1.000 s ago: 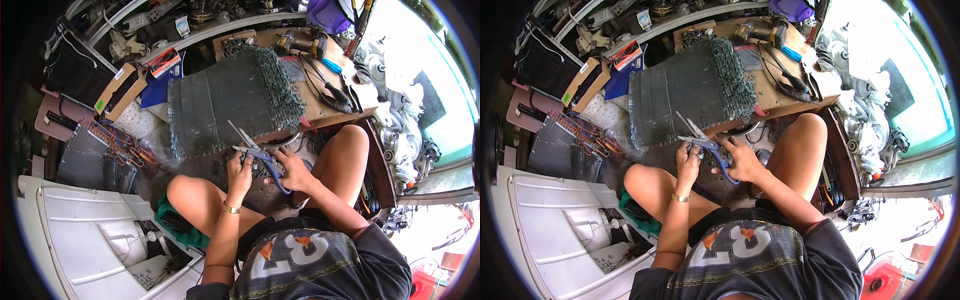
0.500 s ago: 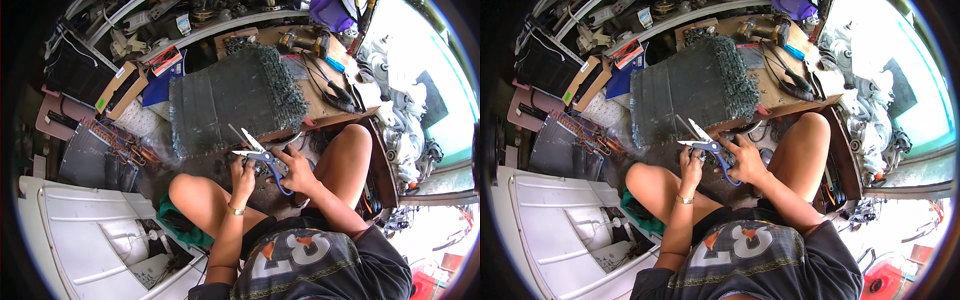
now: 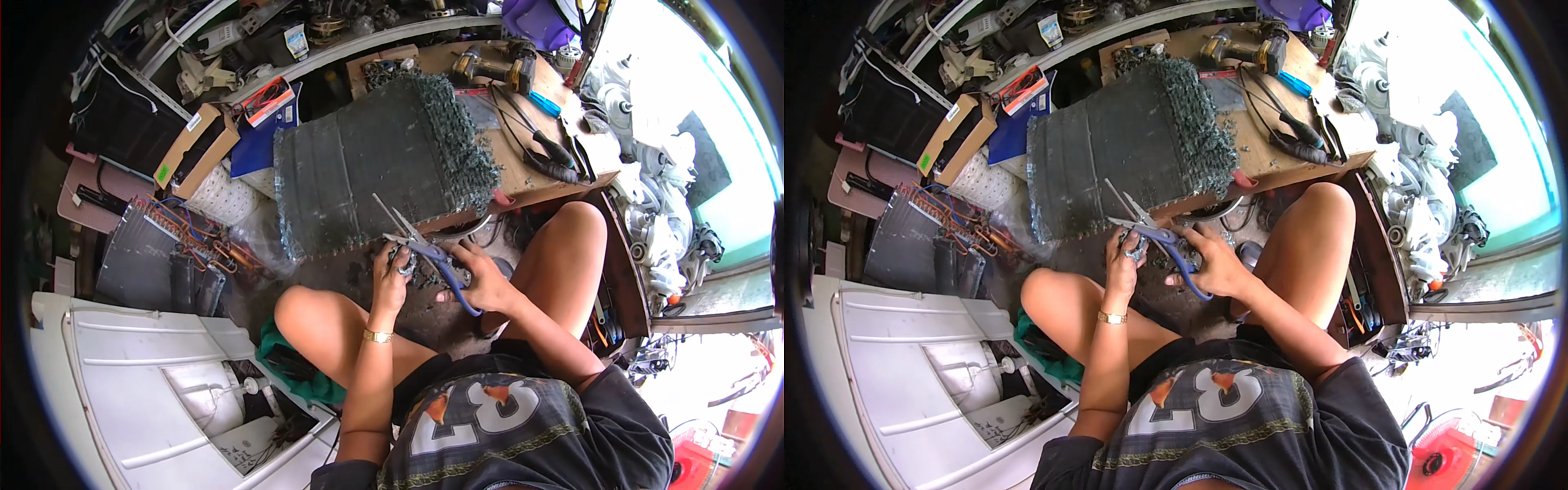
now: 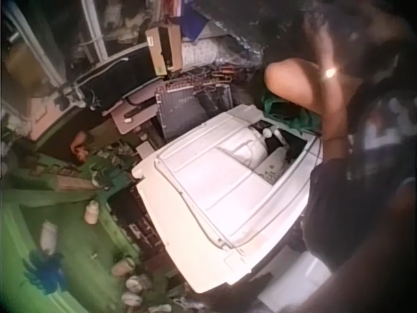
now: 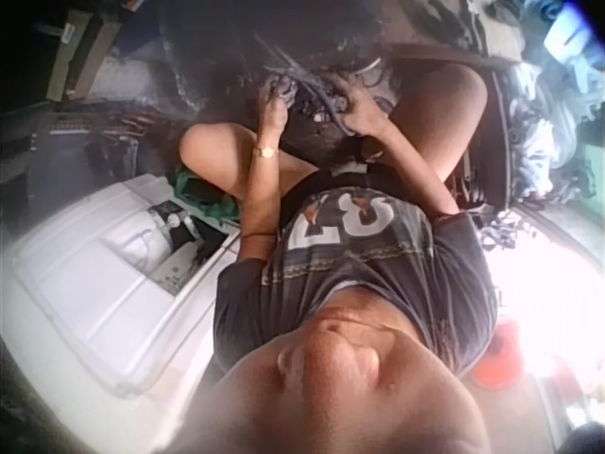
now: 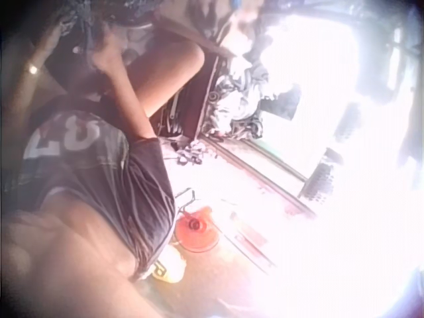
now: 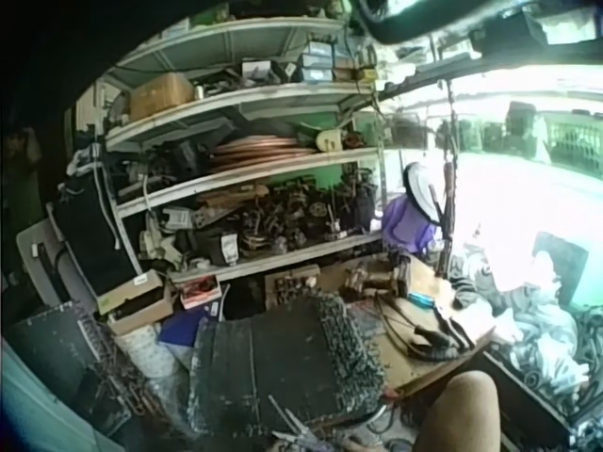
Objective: The person strips aluminum fins from an air conditioner condenser unit using a flathead screwdriver and pliers to expose the copper tubing.
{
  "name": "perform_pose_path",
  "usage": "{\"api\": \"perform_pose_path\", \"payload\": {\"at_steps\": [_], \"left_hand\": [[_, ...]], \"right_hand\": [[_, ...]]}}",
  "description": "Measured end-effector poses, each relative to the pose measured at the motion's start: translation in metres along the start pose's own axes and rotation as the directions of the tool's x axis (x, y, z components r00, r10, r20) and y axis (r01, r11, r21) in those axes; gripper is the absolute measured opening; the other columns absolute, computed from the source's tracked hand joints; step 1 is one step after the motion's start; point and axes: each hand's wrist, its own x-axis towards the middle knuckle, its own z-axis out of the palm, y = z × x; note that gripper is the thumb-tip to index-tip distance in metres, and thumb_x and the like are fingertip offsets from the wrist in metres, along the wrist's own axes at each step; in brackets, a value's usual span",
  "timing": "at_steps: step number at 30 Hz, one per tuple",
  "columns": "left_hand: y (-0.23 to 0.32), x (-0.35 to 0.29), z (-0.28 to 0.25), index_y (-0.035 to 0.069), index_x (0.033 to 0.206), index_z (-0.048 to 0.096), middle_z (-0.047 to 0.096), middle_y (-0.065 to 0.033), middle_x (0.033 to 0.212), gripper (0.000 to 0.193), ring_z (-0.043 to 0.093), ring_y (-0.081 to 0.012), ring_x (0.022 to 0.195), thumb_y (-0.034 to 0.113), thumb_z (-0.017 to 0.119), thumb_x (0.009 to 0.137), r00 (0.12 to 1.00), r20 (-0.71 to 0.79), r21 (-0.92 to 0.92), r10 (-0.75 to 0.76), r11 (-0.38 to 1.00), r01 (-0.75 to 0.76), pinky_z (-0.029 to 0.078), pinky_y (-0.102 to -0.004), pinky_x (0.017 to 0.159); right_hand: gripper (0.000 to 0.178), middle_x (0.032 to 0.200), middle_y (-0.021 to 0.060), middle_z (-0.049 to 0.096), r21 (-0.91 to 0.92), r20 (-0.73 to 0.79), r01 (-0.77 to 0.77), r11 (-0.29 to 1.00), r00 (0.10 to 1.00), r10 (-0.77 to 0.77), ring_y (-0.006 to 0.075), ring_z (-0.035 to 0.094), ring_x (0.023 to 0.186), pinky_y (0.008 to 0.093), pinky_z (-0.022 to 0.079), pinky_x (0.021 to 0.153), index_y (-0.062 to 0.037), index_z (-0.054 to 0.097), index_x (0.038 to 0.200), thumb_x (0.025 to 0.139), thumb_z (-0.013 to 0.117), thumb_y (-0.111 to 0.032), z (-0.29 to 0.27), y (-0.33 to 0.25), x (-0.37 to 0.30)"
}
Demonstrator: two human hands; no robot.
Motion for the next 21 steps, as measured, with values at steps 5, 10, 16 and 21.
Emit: {"api": "perform_pose_path", "payload": {"at_steps": [5, 10, 16, 21], "left_hand": [[-0.001, 0.003, -0.002, 0.005, 0.112, 0.066, 0.061, 0.0018, 0.083, 0.028, 0.054, -0.0067, 0.070, 0.031, 0.067, 0.103, 0.979, -0.026, 0.160, 0.201, 0.968, -0.195, 0.041, -0.0231, 0.059], [0.019, 0.000, -0.005, -0.002, 0.109, 0.069, 0.065, -0.0101, 0.085, 0.030, 0.059, -0.0211, 0.077, 0.027, 0.063, 0.105, 0.938, 0.104, 0.534, 0.332, 0.776, -0.334, 0.046, -0.0350, 0.071], [0.023, 0.003, -0.003, -0.006, 0.122, 0.068, 0.074, -0.0211, 0.114, 0.038, 0.072, -0.0324, 0.105, 0.028, 0.062, 0.106, 0.945, 0.098, 0.484, 0.311, 0.815, -0.319, 0.051, -0.0384, 0.095], [0.006, 0.005, -0.002, -0.003, 0.109, 0.067, 0.055, 0.0032, 0.076, 0.043, 0.046, -0.0081, 0.067, 0.040, 0.063, 0.107, 0.899, 0.029, 0.453, 0.437, 0.796, -0.401, 0.039, -0.0285, 0.061]], "right_hand": [[0.091, 0.112, 0.0253, 0.061, -0.428, -0.144, 0.070, 0.901, 0.979, -0.144, 0.0495, 0.064, 0.105, 0.0529, 0.052, 0.093, -0.0147, 0.060, 0.146, 0.067, 0.094, -0.044, -0.006, -0.009, -0.002], [0.089, 0.112, 0.0247, 0.066, -0.419, -0.119, 0.019, 0.908, 0.990, -0.076, 0.0479, 0.067, 0.097, 0.0499, 0.055, 0.089, -0.0102, 0.065, 0.142, 0.065, 0.096, -0.041, -0.008, -0.015, -0.003], [0.077, 0.107, 0.0104, 0.077, 0.385, 0.168, -0.161, 0.909, 0.980, 0.102, 0.0232, 0.072, 0.095, 0.0369, 0.056, 0.090, 0.0034, 0.062, 0.142, 0.080, 0.094, -0.031, -0.003, -0.011, 0.001], [0.076, 0.103, 0.0077, 0.072, 0.476, 0.313, -0.381, 0.792, 0.916, 0.253, 0.0205, 0.069, 0.095, 0.0344, 0.055, 0.089, 0.0007, 0.059, 0.146, 0.085, 0.090, -0.032, -0.003, -0.008, -0.001]]}}
